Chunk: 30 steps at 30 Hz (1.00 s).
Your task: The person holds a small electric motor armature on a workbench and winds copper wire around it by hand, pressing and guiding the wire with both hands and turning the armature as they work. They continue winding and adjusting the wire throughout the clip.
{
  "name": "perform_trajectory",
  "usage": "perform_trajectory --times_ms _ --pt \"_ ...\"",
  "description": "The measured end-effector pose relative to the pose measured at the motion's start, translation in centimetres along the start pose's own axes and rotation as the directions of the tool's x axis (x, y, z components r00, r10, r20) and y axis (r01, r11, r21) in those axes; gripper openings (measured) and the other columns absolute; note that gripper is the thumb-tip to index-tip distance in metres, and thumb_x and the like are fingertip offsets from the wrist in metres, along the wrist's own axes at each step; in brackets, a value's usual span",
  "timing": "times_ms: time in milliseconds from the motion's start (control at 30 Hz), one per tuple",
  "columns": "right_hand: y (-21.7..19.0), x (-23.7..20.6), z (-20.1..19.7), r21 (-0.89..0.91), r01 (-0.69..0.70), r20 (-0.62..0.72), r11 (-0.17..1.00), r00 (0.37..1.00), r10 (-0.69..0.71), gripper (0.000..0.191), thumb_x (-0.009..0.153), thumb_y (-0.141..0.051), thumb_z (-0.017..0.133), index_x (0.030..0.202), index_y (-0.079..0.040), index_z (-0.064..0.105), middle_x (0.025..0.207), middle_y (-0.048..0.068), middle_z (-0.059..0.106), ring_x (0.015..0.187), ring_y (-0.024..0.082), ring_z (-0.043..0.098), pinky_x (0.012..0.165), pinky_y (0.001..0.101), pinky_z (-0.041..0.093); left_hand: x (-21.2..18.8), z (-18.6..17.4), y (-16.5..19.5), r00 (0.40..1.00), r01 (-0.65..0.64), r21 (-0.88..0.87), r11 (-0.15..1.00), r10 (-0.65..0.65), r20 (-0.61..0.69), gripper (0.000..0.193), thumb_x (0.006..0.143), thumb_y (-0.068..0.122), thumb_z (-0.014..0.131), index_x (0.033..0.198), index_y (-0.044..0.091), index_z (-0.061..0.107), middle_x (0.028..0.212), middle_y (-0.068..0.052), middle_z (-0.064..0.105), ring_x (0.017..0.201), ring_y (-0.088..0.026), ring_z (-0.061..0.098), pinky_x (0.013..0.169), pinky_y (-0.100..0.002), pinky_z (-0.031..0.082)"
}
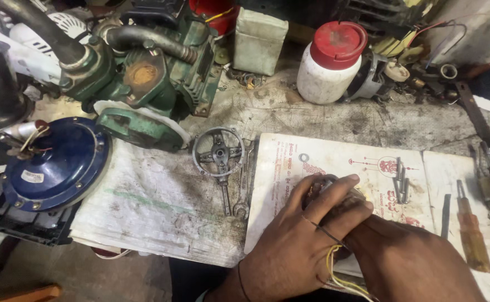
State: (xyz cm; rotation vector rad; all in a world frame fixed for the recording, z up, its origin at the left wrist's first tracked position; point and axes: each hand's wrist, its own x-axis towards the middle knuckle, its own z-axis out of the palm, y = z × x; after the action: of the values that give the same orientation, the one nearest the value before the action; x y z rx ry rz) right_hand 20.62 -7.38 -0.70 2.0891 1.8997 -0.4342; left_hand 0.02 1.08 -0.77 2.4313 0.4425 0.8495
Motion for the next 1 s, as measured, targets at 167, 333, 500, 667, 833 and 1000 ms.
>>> perform_trajectory --times_ms 167,333,500,667,833,1000 --pt "-0.3 -0.2 -0.1 0.012 0.032 -0.054 0.999 0.998 -0.031 0.025 0.082 -0.027 0.066 0.107 -0.024 0.067 0.098 0.001 0.076 0.091 0.023 0.077 0.078 0.0399 0.063 -0.1 0.8 0.1 0.999 -0.013 0.024 1.0 0.014 -0.044 0.052 0.094 0.019 0.067 0.144 0.012 0.053 0.16 -0.016 0.042 0.148 -0.039 0.047 0.131 -0.056 0.032" --pt "-1.0 -0.7 0.0 0.037 0.096 -0.166 0.995 0.982 -0.088 0.031 0.081 -0.025 0.067 0.112 -0.024 0.069 0.107 -0.002 0.072 0.094 0.022 0.075 0.076 0.0416 0.061 -0.5 0.1 1.0 0.997 -0.004 0.005 1.0 0.005 -0.075 0.066 0.085 0.018 0.072 0.147 0.013 0.051 0.163 -0.019 0.04 0.146 -0.048 0.044 0.13 -0.06 0.033" --pt "-1.4 -0.8 0.5 -0.013 0.216 -0.176 0.976 0.961 -0.214 0.032 0.076 -0.028 0.071 0.108 -0.024 0.071 0.119 0.001 0.068 0.098 0.025 0.073 0.079 0.0418 0.061 -0.5 -2.0 1.9 0.998 0.057 0.051 0.997 -0.058 0.024 0.078 0.072 0.01 0.074 0.147 0.009 0.051 0.159 -0.019 0.042 0.141 -0.052 0.043 0.119 -0.054 0.042" --pt "-1.1 0.0 1.2 -0.006 0.296 -0.265 0.955 0.92 -0.287 0.042 0.069 -0.022 0.071 0.111 -0.02 0.071 0.12 0.007 0.07 0.1 0.029 0.073 0.082 0.0417 0.06 0.3 -3.4 2.4 0.99 0.02 0.064 0.998 -0.028 0.135 0.084 0.066 0.008 0.079 0.145 0.002 0.05 0.152 -0.02 0.046 0.137 -0.048 0.047 0.114 -0.05 0.046" --pt "-0.9 0.5 1.6 -0.065 0.35 -0.108 0.935 0.929 -0.355 0.03 0.079 -0.027 0.071 0.109 -0.024 0.071 0.109 0.006 0.073 0.101 0.026 0.073 0.083 0.0418 0.06 1.0 -3.3 2.3 0.981 -0.083 0.085 0.993 0.067 0.182 0.089 0.062 0.014 0.085 0.143 0.001 0.05 0.149 -0.019 0.05 0.139 -0.042 0.049 0.12 -0.053 0.042" --pt "-1.5 0.5 1.3 0.039 0.233 -0.143 0.972 0.964 -0.226 0.043 0.079 -0.025 0.071 0.12 -0.018 0.067 0.113 0.009 0.071 0.097 0.027 0.075 0.08 0.0406 0.062 0.6 -3.6 1.5 0.985 -0.014 0.001 1.0 0.014 0.17 0.089 0.064 0.01 0.083 0.145 0.003 0.048 0.154 -0.019 0.047 0.137 -0.045 0.047 0.112 -0.049 0.046"
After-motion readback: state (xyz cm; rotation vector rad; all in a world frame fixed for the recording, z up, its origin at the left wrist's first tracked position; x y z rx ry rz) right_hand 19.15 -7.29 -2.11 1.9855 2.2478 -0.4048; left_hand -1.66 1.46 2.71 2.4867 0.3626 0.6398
